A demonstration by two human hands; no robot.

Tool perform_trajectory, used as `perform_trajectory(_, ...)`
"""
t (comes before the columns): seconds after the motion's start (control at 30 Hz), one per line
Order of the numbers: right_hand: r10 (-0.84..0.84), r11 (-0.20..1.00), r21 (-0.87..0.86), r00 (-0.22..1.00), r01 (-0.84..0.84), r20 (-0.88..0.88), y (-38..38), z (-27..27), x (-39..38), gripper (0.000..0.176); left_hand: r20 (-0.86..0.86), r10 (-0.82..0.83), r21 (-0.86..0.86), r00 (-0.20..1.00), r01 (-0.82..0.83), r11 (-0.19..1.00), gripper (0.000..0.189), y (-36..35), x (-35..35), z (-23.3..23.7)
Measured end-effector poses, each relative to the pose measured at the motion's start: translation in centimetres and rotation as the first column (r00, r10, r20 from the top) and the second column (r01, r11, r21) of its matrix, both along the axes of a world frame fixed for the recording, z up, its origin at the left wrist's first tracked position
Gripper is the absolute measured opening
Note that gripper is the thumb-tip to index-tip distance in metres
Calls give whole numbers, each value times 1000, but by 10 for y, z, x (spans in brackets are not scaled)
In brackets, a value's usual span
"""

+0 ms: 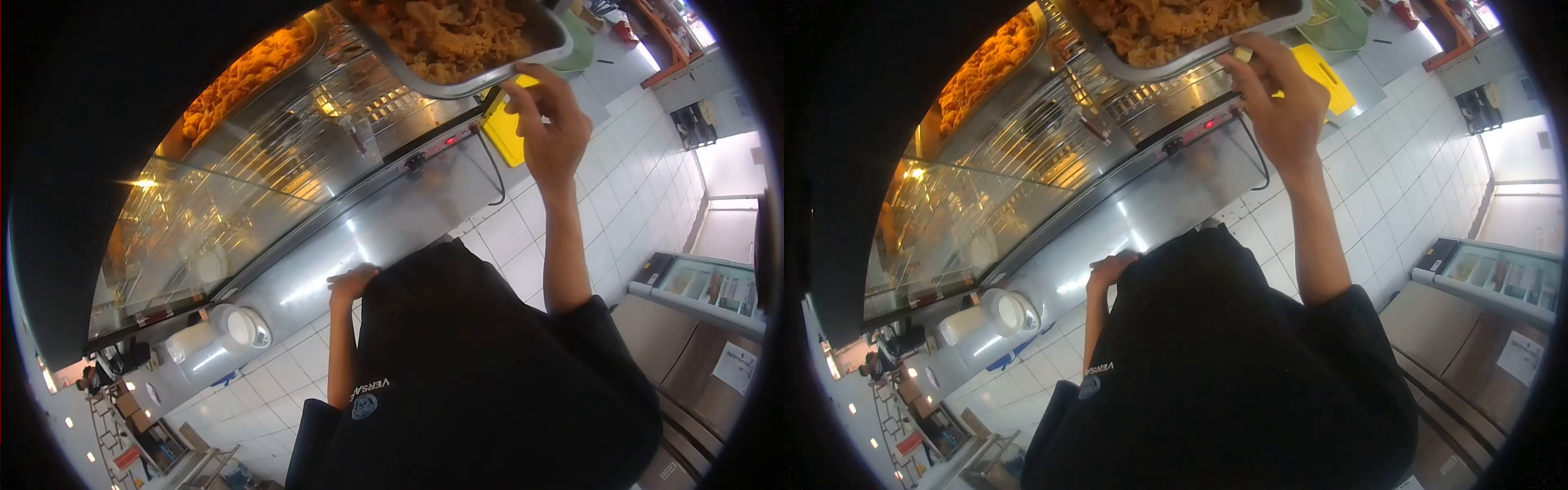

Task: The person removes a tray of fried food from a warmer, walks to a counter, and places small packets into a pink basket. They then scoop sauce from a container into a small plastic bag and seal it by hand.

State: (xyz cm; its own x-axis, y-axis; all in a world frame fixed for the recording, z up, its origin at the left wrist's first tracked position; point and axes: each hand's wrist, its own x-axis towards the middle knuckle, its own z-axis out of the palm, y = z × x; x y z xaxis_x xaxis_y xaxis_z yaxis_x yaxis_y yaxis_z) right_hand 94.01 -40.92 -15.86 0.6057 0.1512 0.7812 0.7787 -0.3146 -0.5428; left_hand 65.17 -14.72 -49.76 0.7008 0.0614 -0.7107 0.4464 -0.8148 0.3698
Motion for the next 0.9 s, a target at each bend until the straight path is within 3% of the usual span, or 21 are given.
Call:
perform_trajectory(0.03,-5,1000,0,1000,5,-10,-1,0,-1,23,1,-7,3,1000,7,1000,51,-1,1,-2)
perform_trajectory(0.1,-21,1000,1,999,21,-29,-4,-1,-4,23,-62,7,3,998,-7,1000,51,-10,16,47)
perform_trajectory(0.17,-42,999,0,999,42,-35,-7,-2,-9,22,-64,-21,37,998,23,999,55,-12,16,51)
perform_trajectory(0.23,-63,998,11,998,63,-31,-10,-8,-13,22,-81,-19,81,997,26,996,60,-9,13,42)
perform_trajectory(0.3,-80,997,0,996,80,-43,-16,-17,-17,21,-78,-52,134,996,62,989,65,0,2,1)
perform_trajectory(0.37,-75,997,15,997,76,-14,-19,-26,-21,21,-9,-64,16,998,65,998,68,14,-12,-38)
perform_trajectory(0.4,-71,997,31,994,74,-87,-21,-29,-25,20,-35,-42,12,998,43,999,65,9,-5,-15)
perform_trajectory(0.57,-78,995,69,997,77,6,-28,-39,-31,20,-97,-115,19,989,118,993,49,-8,19,61)
perform_trajectory(0.67,-74,996,61,997,72,19,-33,-42,-37,21,-10,-151,-74,989,149,986,47,-3,17,57)
perform_trajectory(0.9,-87,991,95,996,90,-29,-38,-50,-46,19,-141,-158,61,977,168,984,47,-11,23,71)
